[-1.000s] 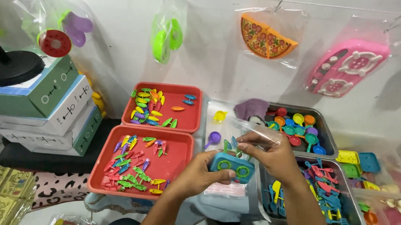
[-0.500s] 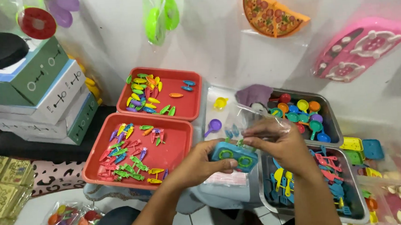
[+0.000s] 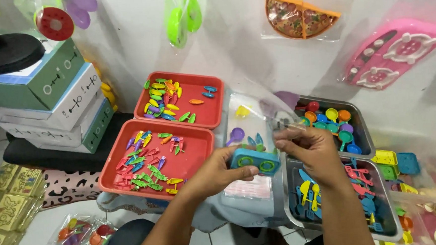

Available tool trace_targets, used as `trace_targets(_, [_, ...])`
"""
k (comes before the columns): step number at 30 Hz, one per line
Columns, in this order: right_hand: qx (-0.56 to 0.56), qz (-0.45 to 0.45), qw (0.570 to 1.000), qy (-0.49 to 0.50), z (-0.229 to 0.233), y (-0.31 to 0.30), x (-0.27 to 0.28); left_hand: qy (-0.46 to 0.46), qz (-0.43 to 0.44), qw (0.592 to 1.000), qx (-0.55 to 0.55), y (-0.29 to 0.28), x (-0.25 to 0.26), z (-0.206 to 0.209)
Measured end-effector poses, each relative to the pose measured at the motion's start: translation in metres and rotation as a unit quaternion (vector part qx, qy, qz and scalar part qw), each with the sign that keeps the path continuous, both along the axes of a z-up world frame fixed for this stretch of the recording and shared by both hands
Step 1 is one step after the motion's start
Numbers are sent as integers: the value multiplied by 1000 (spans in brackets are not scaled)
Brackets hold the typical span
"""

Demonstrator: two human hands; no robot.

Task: Cleaning small plastic toy components with a cloth and placing them into individual plastic bags or sorting trays.

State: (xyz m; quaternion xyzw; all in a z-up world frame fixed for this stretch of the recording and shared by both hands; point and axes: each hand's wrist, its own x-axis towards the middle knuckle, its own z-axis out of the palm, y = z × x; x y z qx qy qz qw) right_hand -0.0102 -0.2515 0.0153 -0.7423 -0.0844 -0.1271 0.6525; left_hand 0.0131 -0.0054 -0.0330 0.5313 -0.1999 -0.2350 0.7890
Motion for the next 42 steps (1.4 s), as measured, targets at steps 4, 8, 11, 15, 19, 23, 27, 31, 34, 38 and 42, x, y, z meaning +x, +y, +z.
trace_targets(4, [-8,30,999,15,1,0,-6,-98,-32,991,84,13,-7,17])
trace_targets(8, [-53,109,990,71,3,16,-15,-149,0,989,8,21,-6,38])
trace_targets(11, [-81,144,975,149,-6,26,-18,-108,77,990,-54,11,4,30])
trace_targets(15, [-111,119,967,195,-11,31,-12,-67,180,978,-85,4,8,27])
trace_targets(19, [-128,26,976,174,-10,22,1,-132,229,964,0,7,8,32])
trace_targets(23, [-145,-87,980,110,-18,-1,13,-194,251,947,55,6,13,30])
trace_targets(27, [-248,-109,955,119,-11,5,19,-185,256,946,71,8,12,36])
trace_targets(31, [-487,-110,846,189,-4,26,29,-150,252,951,100,8,11,40])
trace_targets(34, [-563,-118,789,216,-8,37,45,-134,252,952,112,6,11,37])
trace_targets(38, [-582,-104,770,240,-22,43,61,-119,253,955,101,11,8,44])
trace_targets(42, [-562,-120,790,212,-8,48,49,-113,254,956,91,14,6,43])
